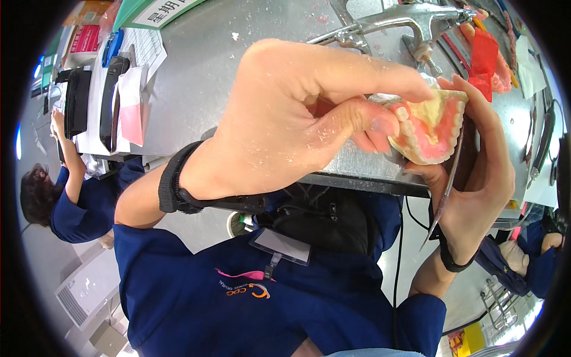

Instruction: Assembling and inspecting dental denture models using precision tools.

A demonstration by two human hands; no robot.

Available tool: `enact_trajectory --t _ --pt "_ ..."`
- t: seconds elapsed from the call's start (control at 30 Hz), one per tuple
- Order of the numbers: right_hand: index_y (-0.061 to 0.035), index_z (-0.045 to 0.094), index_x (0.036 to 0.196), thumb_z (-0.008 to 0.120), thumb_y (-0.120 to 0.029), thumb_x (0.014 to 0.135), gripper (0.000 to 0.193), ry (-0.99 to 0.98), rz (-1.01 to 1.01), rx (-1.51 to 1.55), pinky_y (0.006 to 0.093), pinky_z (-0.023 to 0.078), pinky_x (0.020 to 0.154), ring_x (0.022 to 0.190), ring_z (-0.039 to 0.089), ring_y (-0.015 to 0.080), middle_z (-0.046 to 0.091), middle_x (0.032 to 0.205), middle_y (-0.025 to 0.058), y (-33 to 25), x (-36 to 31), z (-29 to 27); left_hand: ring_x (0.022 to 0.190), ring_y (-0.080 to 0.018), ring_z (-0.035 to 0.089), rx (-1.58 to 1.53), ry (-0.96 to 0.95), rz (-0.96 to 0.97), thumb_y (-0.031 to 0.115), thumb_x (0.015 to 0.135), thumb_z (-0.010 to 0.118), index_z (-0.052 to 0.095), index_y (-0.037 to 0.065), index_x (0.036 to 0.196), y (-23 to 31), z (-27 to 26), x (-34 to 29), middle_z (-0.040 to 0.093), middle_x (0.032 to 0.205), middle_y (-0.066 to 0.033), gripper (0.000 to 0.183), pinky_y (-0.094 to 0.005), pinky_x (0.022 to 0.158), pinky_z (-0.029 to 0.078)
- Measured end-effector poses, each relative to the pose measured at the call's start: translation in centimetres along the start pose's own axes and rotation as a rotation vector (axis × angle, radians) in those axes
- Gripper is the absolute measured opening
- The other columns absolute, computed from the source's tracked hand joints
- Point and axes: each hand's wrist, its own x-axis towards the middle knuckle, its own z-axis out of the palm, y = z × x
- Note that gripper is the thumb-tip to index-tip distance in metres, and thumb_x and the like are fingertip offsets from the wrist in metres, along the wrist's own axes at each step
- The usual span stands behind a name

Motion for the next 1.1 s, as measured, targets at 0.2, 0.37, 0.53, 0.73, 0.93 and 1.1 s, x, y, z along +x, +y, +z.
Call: enact_trajectory --t 0.2,0.37,0.53,0.73,0.93,1.1 --pt "0.0074 0.046 0.137 0.087 -0.029 0.068 0.088 -0.001 -0.002 0.038 0.0350 0.045 0.103 0.122 0.056 0.0245 0.058 0.132 0.0197 0.2 -0.1 0.0 0.063 -0.0130 0.069 -0.018 -0.028 0.076 -0.016 0.082 0.054 0.072 -0.007 0.095 0.0 0.0 0.1 0.073 0.096 -0.0217 0.024 -0.0207 0.059 0.056" --pt "0.0076 0.045 0.137 0.087 -0.029 0.068 0.089 -0.004 -0.029 0.021 0.0352 0.045 0.104 0.122 0.056 0.0242 0.057 0.132 0.0199 0.2 -0.2 0.1 0.060 -0.0145 0.068 0.218 -0.003 0.158 -0.016 0.077 0.057 0.073 -0.005 0.088 0.3 0.1 0.1 0.073 0.095 -0.0226 0.022 -0.0215 0.058 0.055" --pt "0.0063 0.045 0.138 0.090 -0.021 0.064 0.091 0.016 0.000 0.063 0.0348 0.044 0.105 0.123 0.055 0.0228 0.056 0.134 0.0186 0.4 -0.2 0.1 0.061 -0.0145 0.068 0.245 0.005 0.232 -0.012 0.078 0.061 0.072 -0.007 0.090 1.3 -1.1 0.0 0.073 0.093 -0.0209 0.017 -0.0214 0.055 0.053" --pt "0.0042 0.047 0.136 0.092 -0.010 0.058 0.091 0.090 -0.103 0.034 0.0337 0.043 0.106 0.119 0.056 0.0200 0.058 0.128 0.0142 0.6 0.0 0.2 0.101 -0.0291 0.067 -0.091 0.228 -0.047 0.021 0.092 0.070 0.039 -0.007 0.136 4.2 -4.1 -0.4 0.055 0.129 -0.0314 0.062 -0.0378 0.081 0.057" --pt "0.0091 0.045 0.135 0.080 -0.032 0.073 0.082 0.161 -0.038 0.365 0.0381 0.042 0.106 0.120 0.057 0.0262 0.058 0.127 0.0174 -1.4 -0.1 -0.7 0.091 -0.0233 0.069 -0.051 0.145 0.388 0.010 0.071 0.081 0.051 -0.002 0.131 4.7 -0.6 2.1 0.067 0.110 -0.0197 0.069 -0.0333 0.079 0.055" --pt "0.0083 0.049 0.131 0.077 -0.023 0.077 0.068 0.301 0.036 0.677 0.0349 0.046 0.099 0.112 0.060 0.0232 0.062 0.119 0.0169 -4.0 -0.5 -1.3 0.095 -0.0298 0.068 0.294 0.070 0.540 0.004 0.053 0.086 0.057 0.003 0.127 7.3 -0.6 1.8 0.067 0.109 -0.0156 0.079 -0.0364 0.080 0.053"
